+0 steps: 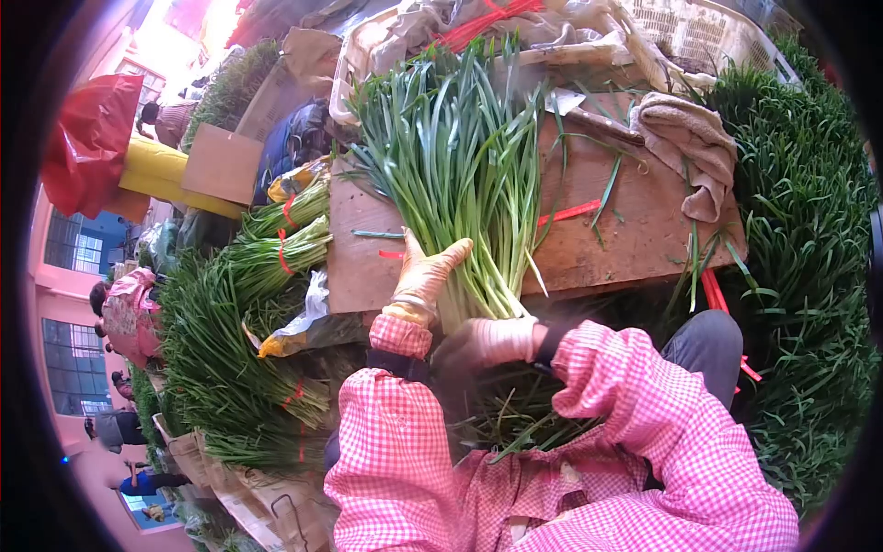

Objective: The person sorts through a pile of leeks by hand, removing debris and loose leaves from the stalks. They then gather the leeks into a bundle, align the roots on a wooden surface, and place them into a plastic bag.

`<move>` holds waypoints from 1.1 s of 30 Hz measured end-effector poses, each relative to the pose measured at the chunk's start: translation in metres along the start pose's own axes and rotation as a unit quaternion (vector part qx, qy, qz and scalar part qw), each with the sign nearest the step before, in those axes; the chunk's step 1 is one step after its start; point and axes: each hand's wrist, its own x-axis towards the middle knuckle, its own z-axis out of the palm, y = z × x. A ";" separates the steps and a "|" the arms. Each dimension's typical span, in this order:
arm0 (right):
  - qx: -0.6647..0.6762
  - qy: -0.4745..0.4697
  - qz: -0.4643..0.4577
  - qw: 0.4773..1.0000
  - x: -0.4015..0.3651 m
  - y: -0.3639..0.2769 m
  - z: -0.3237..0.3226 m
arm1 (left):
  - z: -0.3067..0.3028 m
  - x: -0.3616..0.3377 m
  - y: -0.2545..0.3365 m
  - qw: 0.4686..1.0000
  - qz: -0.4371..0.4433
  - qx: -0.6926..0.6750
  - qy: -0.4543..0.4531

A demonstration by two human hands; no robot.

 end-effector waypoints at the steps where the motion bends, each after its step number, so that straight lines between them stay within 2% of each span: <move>1: -0.157 -0.051 -0.075 0.983 0.014 0.022 -0.007 | 0.002 -0.001 0.002 1.000 0.006 -0.001 -0.004; 2: -0.312 -0.101 -0.147 0.933 0.033 0.049 -0.012 | 0.003 -0.002 0.007 1.000 0.014 -0.001 -0.007; 5: -0.225 -0.156 -0.140 0.951 -0.004 0.023 0.021 | 0.001 -0.007 0.010 0.999 -0.034 0.020 0.028; 7: -0.246 -0.135 -0.288 0.916 -0.048 -0.023 0.016 | -0.002 -0.019 0.016 0.997 -0.060 -0.021 0.047; 8: -0.310 -0.120 -0.408 0.851 -0.060 -0.035 0.005 | -0.003 -0.024 0.015 0.996 -0.063 -0.043 0.055; 9: -0.181 -0.007 -0.235 0.955 -0.085 -0.064 0.004 | -0.004 -0.026 0.016 0.994 -0.064 -0.065 0.062; 10: -0.041 0.107 -0.048 0.992 -0.108 -0.087 0.004 | -0.004 -0.029 0.016 0.992 -0.072 -0.086 0.051; 12: -0.059 0.340 -0.027 0.938 -0.105 -0.067 -0.029 | -0.005 -0.034 0.018 0.987 -0.087 -0.132 0.033; 13: -0.197 0.380 0.029 0.903 -0.102 -0.062 -0.036 | -0.001 -0.035 0.022 0.982 -0.107 -0.148 0.051; 15: -0.452 0.433 0.133 0.768 -0.093 -0.052 -0.050 | 0.011 -0.026 0.021 0.988 -0.046 -0.143 0.029; 16: -0.459 0.474 0.079 0.747 -0.081 -0.033 -0.054 | 0.019 -0.023 0.018 0.990 -0.020 -0.138 0.019; 17: -0.487 0.446 0.019 0.751 -0.068 -0.025 -0.048 | 0.036 -0.029 0.022 0.992 0.009 -0.115 0.052; 18: -0.513 0.415 -0.043 0.750 -0.051 -0.022 -0.041 | 0.043 -0.029 0.022 0.995 0.094 -0.036 -0.010; 19: -0.446 0.396 0.033 0.802 -0.033 -0.018 -0.039 | 0.057 -0.033 0.022 0.985 0.089 0.132 0.073; 20: -0.420 0.448 0.069 0.786 -0.033 -0.026 -0.027 | 0.065 -0.040 0.025 0.940 0.080 0.295 0.151; 22: -0.393 0.477 0.053 0.784 -0.035 -0.025 -0.027 | 0.056 -0.036 0.018 0.962 0.095 0.223 0.123; 25: -0.453 0.418 0.075 0.783 -0.057 -0.046 -0.026 | 0.041 -0.029 0.009 0.975 0.091 0.188 0.075; 28: -0.489 0.387 0.113 0.773 -0.070 -0.060 -0.031 | 0.024 -0.025 0.011 0.996 0.084 0.033 -0.004; 29: -0.482 0.396 0.092 0.777 -0.071 -0.057 -0.034 | 0.018 -0.036 0.032 0.992 0.055 -0.077 -0.086; 30: -0.479 0.399 0.084 0.777 -0.071 -0.055 -0.035 | 0.012 -0.047 0.047 0.998 0.034 -0.037 -0.028; 33: -0.469 0.411 0.065 0.779 -0.069 -0.050 -0.039 | -0.025 -0.007 -0.015 0.995 0.035 -0.054 0.075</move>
